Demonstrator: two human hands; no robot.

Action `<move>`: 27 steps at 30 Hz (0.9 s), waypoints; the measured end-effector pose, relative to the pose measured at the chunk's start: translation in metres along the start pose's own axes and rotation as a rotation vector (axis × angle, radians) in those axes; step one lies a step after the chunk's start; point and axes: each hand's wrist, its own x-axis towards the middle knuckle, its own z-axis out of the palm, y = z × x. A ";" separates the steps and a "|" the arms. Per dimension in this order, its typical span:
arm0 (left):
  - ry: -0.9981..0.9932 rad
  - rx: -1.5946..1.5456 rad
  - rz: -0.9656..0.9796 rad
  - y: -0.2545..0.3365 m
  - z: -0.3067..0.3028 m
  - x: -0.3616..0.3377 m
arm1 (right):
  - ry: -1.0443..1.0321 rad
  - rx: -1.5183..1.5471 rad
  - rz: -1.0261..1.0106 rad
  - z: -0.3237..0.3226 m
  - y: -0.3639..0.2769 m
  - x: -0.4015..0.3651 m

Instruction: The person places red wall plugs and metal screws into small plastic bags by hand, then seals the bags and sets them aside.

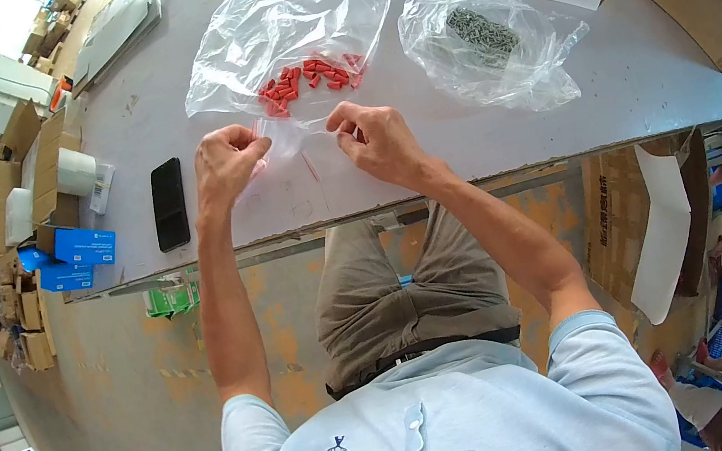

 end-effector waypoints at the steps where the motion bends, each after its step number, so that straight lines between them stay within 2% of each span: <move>1: -0.040 0.094 0.036 -0.003 -0.002 0.009 | 0.000 0.010 -0.003 -0.001 0.003 -0.003; 3: -0.081 0.191 0.074 -0.007 -0.005 0.022 | 0.003 0.022 -0.005 -0.001 0.006 -0.006; 5: -0.173 0.313 0.007 -0.008 -0.008 0.031 | 0.029 0.072 -0.021 -0.001 0.009 -0.008; 9: -0.172 0.337 0.051 -0.014 -0.012 0.038 | 0.039 0.102 -0.005 0.001 0.015 -0.008; 11: -0.002 0.073 -0.008 -0.011 -0.018 0.036 | 0.045 0.270 0.084 -0.002 0.019 -0.008; 12: 0.123 0.079 0.020 -0.002 -0.021 0.026 | 0.048 0.271 0.088 -0.003 0.020 -0.007; 13: 0.116 0.081 0.021 -0.002 -0.016 0.017 | 0.043 0.349 0.098 -0.005 0.020 -0.007; 15: 0.307 -0.284 0.199 0.001 -0.003 -0.005 | 0.047 0.431 0.110 -0.006 0.019 -0.008; 16: 0.170 -0.359 0.192 0.009 0.005 -0.024 | 0.024 0.482 0.104 -0.007 0.018 -0.008; 17: 0.168 -0.361 0.192 0.013 0.018 -0.038 | -0.002 0.530 0.096 -0.009 0.016 -0.007; 19: 0.007 -0.587 0.050 0.016 0.047 -0.059 | -0.024 0.551 0.087 -0.013 0.005 -0.005; 20: 0.002 -0.592 0.048 0.018 0.055 -0.066 | -0.048 0.572 0.073 -0.016 -0.001 -0.004; 22: -0.134 -0.934 -0.130 0.022 0.065 -0.074 | -0.073 0.615 0.041 -0.021 -0.015 -0.001; 23: -0.135 -0.940 -0.129 0.023 0.067 -0.075 | -0.104 0.664 0.002 -0.022 -0.018 0.000; 25: -0.347 -1.222 -0.193 0.024 0.067 -0.076 | -0.106 0.658 -0.019 -0.024 -0.019 0.004; 27: -0.345 -1.232 -0.194 0.022 0.070 -0.074 | -0.108 0.661 -0.037 -0.023 -0.016 0.006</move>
